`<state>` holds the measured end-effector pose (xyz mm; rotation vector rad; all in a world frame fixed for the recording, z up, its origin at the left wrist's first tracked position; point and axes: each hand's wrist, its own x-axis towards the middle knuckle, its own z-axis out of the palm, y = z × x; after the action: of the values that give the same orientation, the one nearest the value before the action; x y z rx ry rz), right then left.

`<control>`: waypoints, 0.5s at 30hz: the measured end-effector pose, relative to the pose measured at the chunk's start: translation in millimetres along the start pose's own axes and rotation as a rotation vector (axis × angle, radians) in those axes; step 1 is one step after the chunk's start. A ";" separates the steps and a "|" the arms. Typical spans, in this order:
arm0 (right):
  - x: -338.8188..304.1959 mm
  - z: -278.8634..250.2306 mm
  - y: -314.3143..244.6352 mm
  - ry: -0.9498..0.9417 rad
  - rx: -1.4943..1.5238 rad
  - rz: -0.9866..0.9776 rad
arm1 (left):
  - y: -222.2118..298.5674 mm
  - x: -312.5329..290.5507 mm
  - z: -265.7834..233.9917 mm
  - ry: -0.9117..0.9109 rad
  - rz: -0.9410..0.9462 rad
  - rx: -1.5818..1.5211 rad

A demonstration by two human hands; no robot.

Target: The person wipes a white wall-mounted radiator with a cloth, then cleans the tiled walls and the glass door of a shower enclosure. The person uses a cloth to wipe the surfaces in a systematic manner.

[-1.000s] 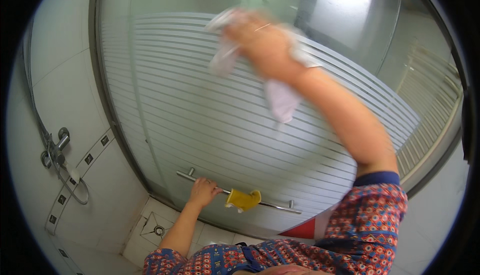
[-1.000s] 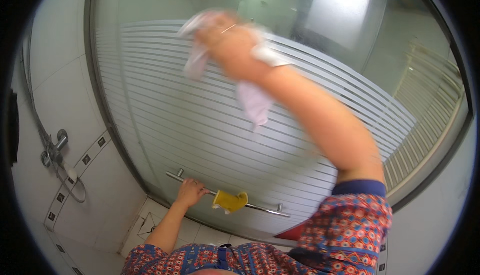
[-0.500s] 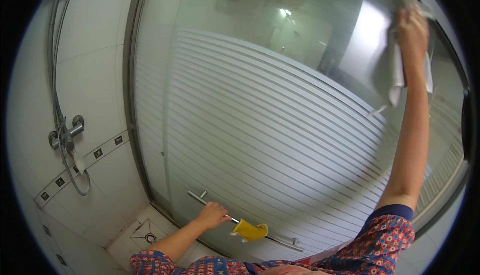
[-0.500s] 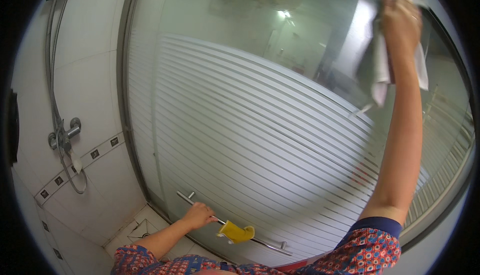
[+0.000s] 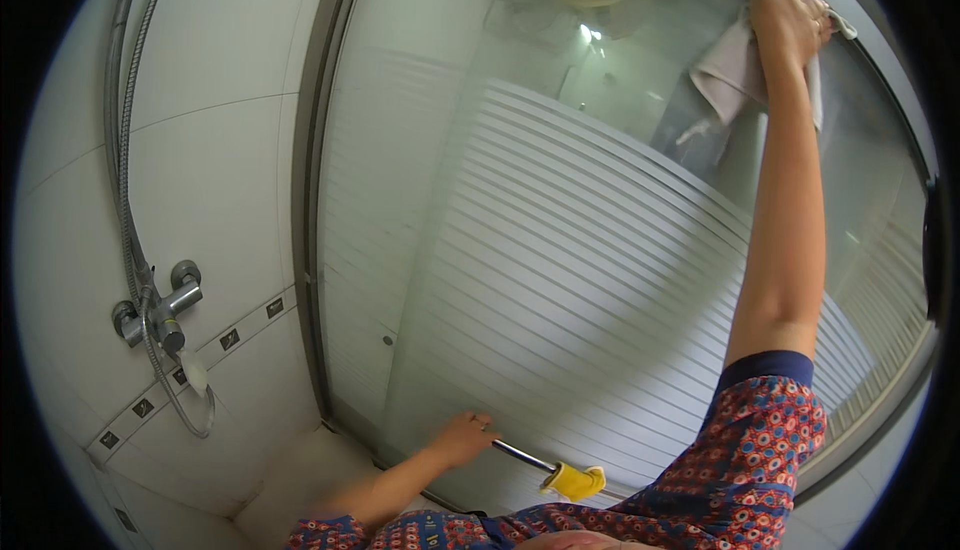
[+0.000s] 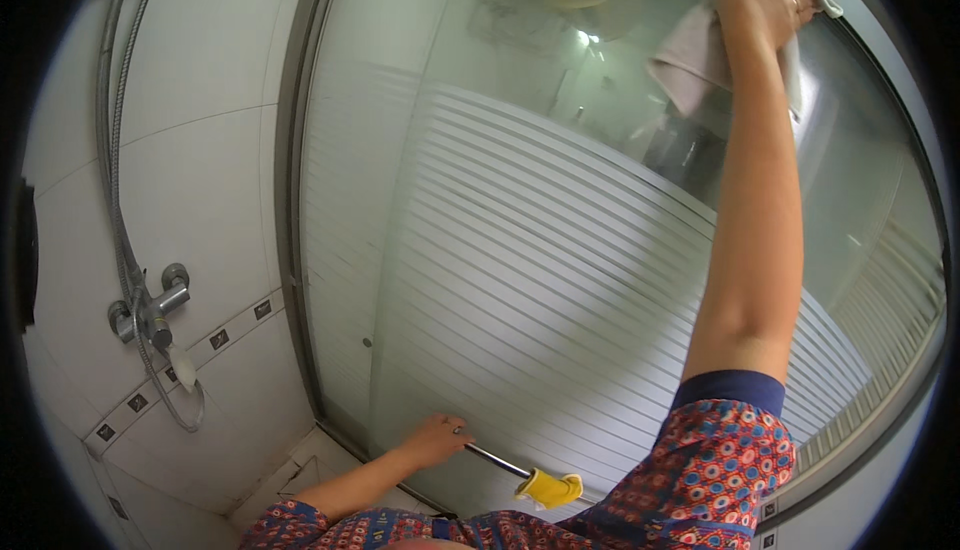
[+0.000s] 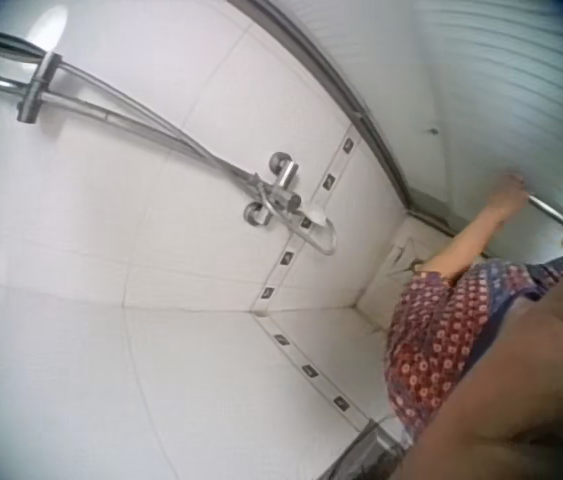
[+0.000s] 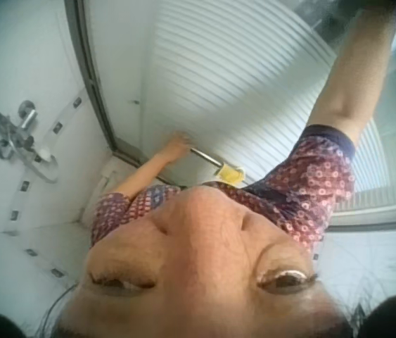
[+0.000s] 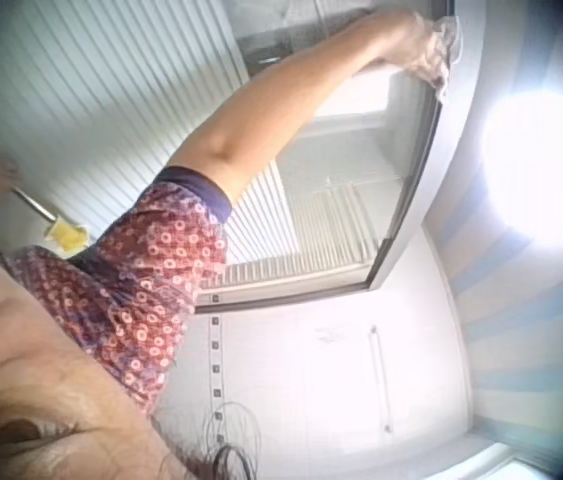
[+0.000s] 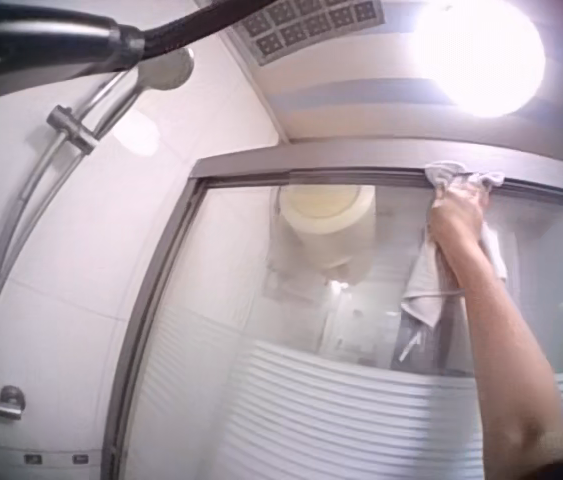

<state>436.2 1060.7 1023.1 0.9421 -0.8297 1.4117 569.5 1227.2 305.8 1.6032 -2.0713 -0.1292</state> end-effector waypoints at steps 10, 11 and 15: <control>-24.8 -45.6 -177.5 -0.081 0.452 -0.237 | -7.2 -12.7 -9.0 0.084 0.071 -0.057; -31.4 -59.2 -190.2 -0.227 0.674 -0.247 | -7.4 -13.3 -6.9 0.082 0.055 -0.052; -115.4 -81.1 -227.7 -0.117 0.797 -0.521 | -4.6 -5.5 -1.4 0.094 0.061 0.010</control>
<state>655.9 1099.0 874.6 1.7106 -0.0370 1.2201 575.1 1231.2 303.4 1.5206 -2.0496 -0.0215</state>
